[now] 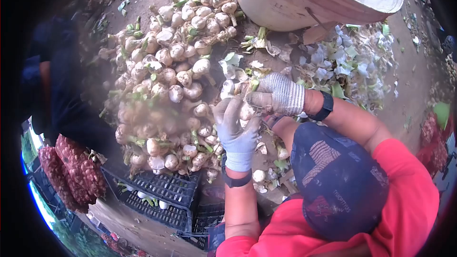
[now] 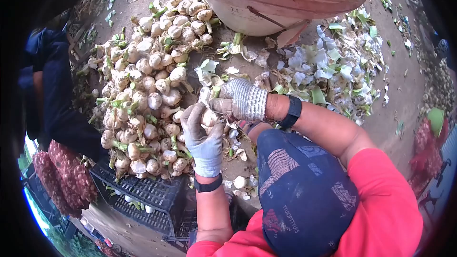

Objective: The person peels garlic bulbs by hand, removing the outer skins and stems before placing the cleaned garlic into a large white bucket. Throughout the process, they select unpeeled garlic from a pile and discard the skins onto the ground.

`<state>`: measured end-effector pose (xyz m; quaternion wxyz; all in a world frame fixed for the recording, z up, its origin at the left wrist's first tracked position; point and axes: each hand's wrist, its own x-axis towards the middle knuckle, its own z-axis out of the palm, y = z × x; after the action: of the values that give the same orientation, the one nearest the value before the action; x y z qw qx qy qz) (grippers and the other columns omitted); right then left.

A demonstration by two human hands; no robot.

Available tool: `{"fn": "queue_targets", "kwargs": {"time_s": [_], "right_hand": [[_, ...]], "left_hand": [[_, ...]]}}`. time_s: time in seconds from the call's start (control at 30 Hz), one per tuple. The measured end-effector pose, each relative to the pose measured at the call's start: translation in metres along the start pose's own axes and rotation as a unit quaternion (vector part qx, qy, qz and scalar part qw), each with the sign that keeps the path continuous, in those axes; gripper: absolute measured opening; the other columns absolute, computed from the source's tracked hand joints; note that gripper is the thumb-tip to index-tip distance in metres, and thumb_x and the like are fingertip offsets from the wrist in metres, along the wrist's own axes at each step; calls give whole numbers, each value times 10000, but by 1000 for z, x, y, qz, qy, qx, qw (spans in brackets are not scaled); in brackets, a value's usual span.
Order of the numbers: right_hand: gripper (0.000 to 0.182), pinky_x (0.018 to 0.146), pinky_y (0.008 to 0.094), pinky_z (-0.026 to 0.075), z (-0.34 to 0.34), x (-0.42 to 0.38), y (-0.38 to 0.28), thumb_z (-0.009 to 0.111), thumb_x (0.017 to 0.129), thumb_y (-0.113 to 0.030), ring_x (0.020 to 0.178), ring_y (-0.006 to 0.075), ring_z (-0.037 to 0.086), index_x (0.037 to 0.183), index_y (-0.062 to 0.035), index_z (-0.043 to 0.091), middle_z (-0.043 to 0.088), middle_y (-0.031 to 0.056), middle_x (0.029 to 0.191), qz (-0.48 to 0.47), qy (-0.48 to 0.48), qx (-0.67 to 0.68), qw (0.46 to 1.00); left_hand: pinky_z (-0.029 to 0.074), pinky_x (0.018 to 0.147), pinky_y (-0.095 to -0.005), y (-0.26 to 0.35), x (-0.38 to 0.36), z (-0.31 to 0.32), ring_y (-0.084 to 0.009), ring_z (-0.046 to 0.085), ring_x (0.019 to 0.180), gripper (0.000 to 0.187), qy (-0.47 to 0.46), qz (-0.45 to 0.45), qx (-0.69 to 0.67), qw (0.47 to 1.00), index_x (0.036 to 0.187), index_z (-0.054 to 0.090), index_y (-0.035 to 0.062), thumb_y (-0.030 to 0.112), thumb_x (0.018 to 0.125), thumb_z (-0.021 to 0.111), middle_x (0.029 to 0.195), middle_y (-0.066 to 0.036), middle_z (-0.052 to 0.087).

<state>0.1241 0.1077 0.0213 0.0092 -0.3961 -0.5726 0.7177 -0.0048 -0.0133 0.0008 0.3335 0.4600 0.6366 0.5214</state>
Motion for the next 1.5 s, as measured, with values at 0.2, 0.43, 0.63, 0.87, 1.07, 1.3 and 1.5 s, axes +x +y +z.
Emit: {"fn": "queue_targets", "kwargs": {"time_s": [0.2,0.43,0.63,0.87,1.07,1.3,1.5], "right_hand": [[257,473,215,462,2,0,3,562,899,-272,570,69,556,991,-38,616,608,-1,700,-17,-57,183,981],[287,503,206,459,6,-3,8,599,881,-287,565,58,543,998,-25,601,600,-2,706,-9,-32,4,999],[252,522,266,465,9,-18,-18,569,871,-263,593,84,567,866,-19,633,603,37,664,-68,-38,78,994],[206,494,198,413,14,-18,0,533,860,-135,555,37,500,1006,-34,637,565,-27,692,18,-119,275,954],[190,557,279,489,19,-19,-2,544,860,-163,612,116,593,948,-16,626,610,72,732,-25,-98,61,993],[183,610,387,495,20,-14,-3,576,780,-205,649,294,610,839,-38,622,602,148,715,-161,-64,-114,978],[227,600,441,499,20,1,0,622,679,-239,719,334,628,826,-66,608,617,145,729,-228,-15,-472,851]], "left_hand": [[419,890,-348,2,7,-18,-242,506,1019,580,-32,57,58,996,1169,540,62,-32,613,677,1118,-115,485],[451,835,-345,10,-8,-7,-262,525,999,592,45,31,27,998,1172,549,84,-38,609,685,1115,-131,495],[499,776,-348,21,-4,-26,-198,583,904,486,-7,-272,-281,920,1222,496,21,112,772,655,1070,-86,564],[289,357,-204,16,-9,-24,-111,404,388,443,55,-434,-366,822,1036,576,80,480,918,427,582,-58,531],[427,711,-232,33,-27,-5,-140,514,793,388,86,-77,121,986,1158,515,6,184,829,615,953,-67,507],[448,648,-242,-6,-11,-18,-113,542,703,182,-3,-58,13,998,971,588,-16,140,880,569,819,-54,578],[451,600,-248,7,-1,-39,-109,556,630,97,-92,-87,83,988,916,610,1,32,852,545,733,-51,606]]}}
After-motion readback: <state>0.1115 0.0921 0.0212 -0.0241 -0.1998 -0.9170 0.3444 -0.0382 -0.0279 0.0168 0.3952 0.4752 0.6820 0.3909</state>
